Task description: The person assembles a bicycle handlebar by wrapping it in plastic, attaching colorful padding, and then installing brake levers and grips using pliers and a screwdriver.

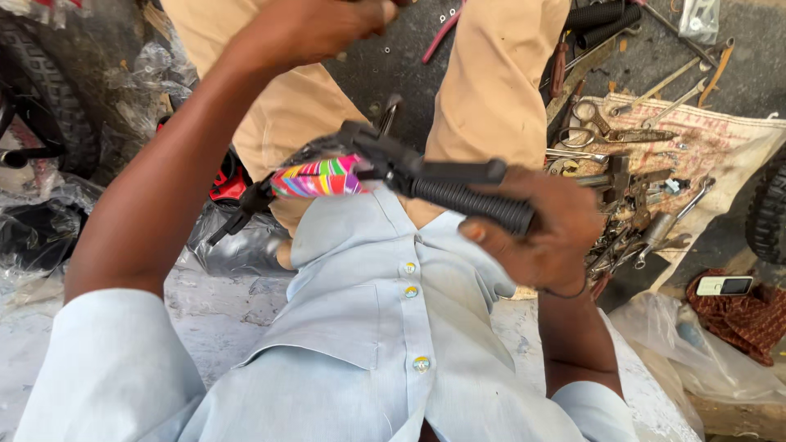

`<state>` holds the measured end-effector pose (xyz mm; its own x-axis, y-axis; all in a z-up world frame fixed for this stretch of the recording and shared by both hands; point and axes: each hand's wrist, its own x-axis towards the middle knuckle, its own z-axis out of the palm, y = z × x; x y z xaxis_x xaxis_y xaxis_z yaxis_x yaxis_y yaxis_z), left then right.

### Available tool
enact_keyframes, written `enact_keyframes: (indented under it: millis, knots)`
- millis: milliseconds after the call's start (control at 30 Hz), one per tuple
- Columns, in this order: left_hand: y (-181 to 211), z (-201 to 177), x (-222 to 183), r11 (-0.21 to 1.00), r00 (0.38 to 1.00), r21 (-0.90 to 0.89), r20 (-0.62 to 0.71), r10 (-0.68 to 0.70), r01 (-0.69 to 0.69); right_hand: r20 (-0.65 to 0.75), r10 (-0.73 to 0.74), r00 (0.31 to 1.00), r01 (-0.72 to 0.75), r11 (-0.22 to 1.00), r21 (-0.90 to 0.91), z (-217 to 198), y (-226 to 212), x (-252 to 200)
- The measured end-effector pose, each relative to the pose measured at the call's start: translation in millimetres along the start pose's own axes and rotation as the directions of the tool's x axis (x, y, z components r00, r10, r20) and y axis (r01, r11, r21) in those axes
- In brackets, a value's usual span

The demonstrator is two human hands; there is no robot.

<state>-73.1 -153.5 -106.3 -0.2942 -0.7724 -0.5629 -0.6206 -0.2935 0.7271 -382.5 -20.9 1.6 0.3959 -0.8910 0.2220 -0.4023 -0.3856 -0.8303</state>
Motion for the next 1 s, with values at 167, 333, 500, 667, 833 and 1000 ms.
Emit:
enact_keyframes:
  millis: [167, 333, 500, 667, 833, 1000]
  knots:
    - [-84.4, 84.2, 101.8, 0.807, 0.954, 0.512, 0.200, 0.223, -0.296, 0.089, 0.055, 0.995, -0.072, 0.976, 0.206, 22.0, -7.7, -24.3]
    - [-160.0, 133.1, 137.8, 0.442, 0.917, 0.833, 0.177, 0.357, -0.333, 0.102, 0.172, 0.980, -0.195, 0.933, 0.301, 18.5, -4.3, -32.8]
    - [-183.8, 141.8, 149.9, 0.348, 0.909, 0.871, 0.219, 0.355, -0.346, 0.109, 0.172, 0.979, -0.199, 0.919, 0.341, 13.7, 3.1, -29.8]
    - [-138.9, 131.3, 132.1, 0.297, 0.900, 0.881, 0.258, 0.351, -0.368, 0.156, 0.157, 0.975, -0.202, 0.919, 0.338, 7.8, 1.4, -28.2]
    - [-19.4, 73.1, 45.3, 0.931, 0.915, -0.048, 0.175, 0.364, -0.361, 0.175, 0.167, 0.970, -0.217, 0.923, 0.318, 5.1, -0.2, -38.1]
    - [60.5, 18.6, -54.3, 0.797, 0.740, -0.308, 0.303, 0.600, -0.520, 0.227, 0.157, 0.961, -0.228, 0.916, 0.330, 4.8, 1.1, -37.3]
